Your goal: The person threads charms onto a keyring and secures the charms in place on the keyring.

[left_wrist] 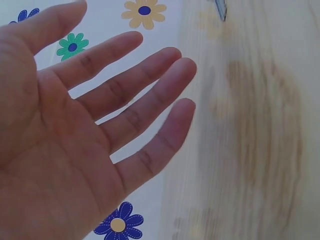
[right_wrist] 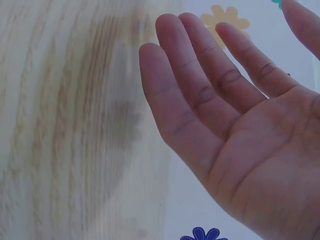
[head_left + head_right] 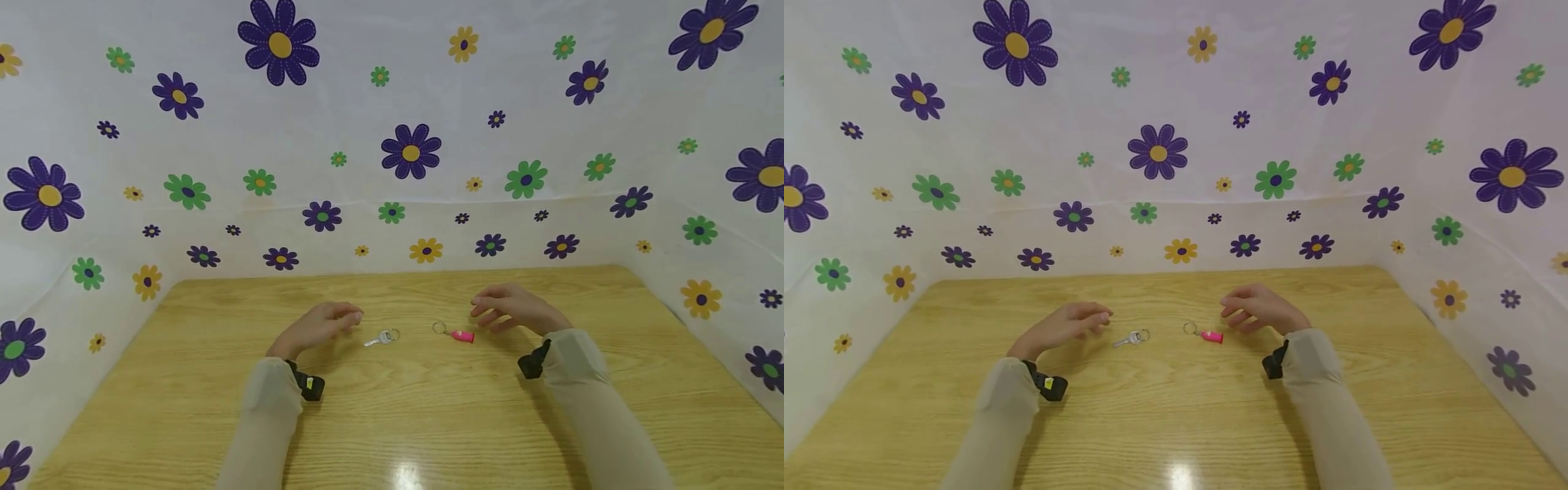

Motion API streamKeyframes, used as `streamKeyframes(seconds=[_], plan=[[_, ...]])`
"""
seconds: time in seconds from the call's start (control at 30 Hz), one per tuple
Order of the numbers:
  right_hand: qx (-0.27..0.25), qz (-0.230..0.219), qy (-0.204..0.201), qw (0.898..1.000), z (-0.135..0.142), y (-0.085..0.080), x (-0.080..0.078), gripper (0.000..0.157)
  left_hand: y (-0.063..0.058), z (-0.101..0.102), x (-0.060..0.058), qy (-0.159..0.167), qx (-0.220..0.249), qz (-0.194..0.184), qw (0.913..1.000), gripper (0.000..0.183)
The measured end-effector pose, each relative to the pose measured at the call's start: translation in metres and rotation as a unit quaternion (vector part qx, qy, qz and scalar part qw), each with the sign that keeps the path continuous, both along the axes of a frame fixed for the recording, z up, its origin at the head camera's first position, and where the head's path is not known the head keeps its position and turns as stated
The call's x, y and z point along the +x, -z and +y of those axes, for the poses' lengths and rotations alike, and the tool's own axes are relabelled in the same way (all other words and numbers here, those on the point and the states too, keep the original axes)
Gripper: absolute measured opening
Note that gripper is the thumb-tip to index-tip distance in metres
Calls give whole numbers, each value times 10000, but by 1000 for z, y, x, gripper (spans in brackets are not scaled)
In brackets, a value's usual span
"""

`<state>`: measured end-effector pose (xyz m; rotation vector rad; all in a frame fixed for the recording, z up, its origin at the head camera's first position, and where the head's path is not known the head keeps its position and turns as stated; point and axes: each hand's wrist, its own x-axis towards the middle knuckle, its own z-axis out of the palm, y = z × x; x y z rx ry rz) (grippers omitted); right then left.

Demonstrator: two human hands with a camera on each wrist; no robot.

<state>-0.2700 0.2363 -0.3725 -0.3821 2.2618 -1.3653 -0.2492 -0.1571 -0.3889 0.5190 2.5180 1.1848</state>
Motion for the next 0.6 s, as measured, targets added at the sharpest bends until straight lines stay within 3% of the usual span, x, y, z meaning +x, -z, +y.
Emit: streamKeyframes(seconds=[0.27,0.6], plan=[[21,-109,101,9999,-8,2,-2,54,4,7,-8,63,220,-65,9997,48],[37,-113,57,9999,-14,3,-5,50,4,14,-12,36,132,-234,9996,48]])
